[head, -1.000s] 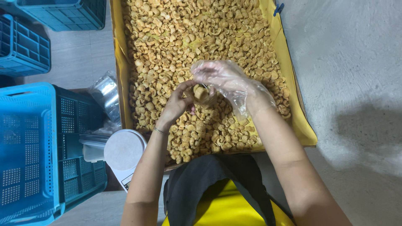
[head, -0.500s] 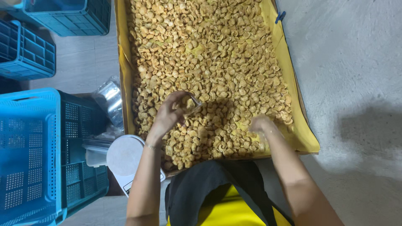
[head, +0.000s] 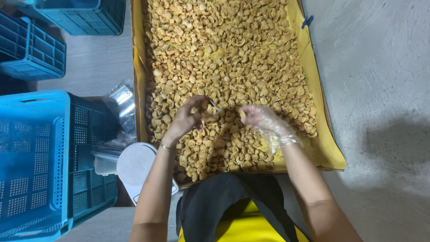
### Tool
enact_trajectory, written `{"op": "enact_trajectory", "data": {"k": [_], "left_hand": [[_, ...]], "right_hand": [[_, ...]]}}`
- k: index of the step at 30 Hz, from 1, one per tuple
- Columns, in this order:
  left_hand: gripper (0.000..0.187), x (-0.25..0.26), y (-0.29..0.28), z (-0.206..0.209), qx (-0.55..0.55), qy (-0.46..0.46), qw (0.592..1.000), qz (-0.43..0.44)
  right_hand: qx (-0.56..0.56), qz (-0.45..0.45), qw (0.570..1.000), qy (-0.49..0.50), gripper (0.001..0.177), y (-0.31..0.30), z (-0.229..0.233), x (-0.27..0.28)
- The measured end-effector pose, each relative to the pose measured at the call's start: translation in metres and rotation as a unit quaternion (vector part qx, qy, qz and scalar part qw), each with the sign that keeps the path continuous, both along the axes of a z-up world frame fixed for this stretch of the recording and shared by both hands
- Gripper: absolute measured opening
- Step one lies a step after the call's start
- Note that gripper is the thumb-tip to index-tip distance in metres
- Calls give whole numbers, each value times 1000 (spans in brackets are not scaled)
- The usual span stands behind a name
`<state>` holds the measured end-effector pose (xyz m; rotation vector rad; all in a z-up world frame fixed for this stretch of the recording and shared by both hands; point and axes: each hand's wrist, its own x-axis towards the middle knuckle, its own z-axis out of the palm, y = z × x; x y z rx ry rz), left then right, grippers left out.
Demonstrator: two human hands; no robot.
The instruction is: The person scoops fried snacks from a large yellow tray into clear plastic bags, weighs each bag on a digital scale, and places the sealed bags into a blue basket. The process is repeated continuously throughout the clip.
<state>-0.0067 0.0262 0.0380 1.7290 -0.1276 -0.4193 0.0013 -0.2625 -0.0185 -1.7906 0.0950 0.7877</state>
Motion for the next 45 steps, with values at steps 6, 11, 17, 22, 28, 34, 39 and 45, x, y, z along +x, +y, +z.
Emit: {"op": "enact_trajectory", "data": {"k": [6,11,17,22,28,34,39,45], "left_hand": [[45,0,2,-6,-40,2,999,1],[42,-6,1,3,-59,-6,997,40],[46,-19,21,18,-58,12,997,44],[44,-32,37,17,-13,-20,995,97],[53,-84,83,40,-83,-22,980,181],[50,-160,114,76,-122,-42,934,333],[51,-193,131,61,-122,-43,902,412],[50,-209,137,56,-99,-58,893,434]], "right_hand": [[-21,107,974,-198,57,57,106,17],[-98,89,945,-300,49,74,98,27],[-59,30,970,-233,35,54,96,40],[52,123,940,-314,33,84,80,44],[42,146,965,-214,28,140,92,38],[39,239,942,-232,29,199,110,9],[80,317,909,-261,29,240,108,-8],[102,358,866,-333,28,255,100,-15]]}}
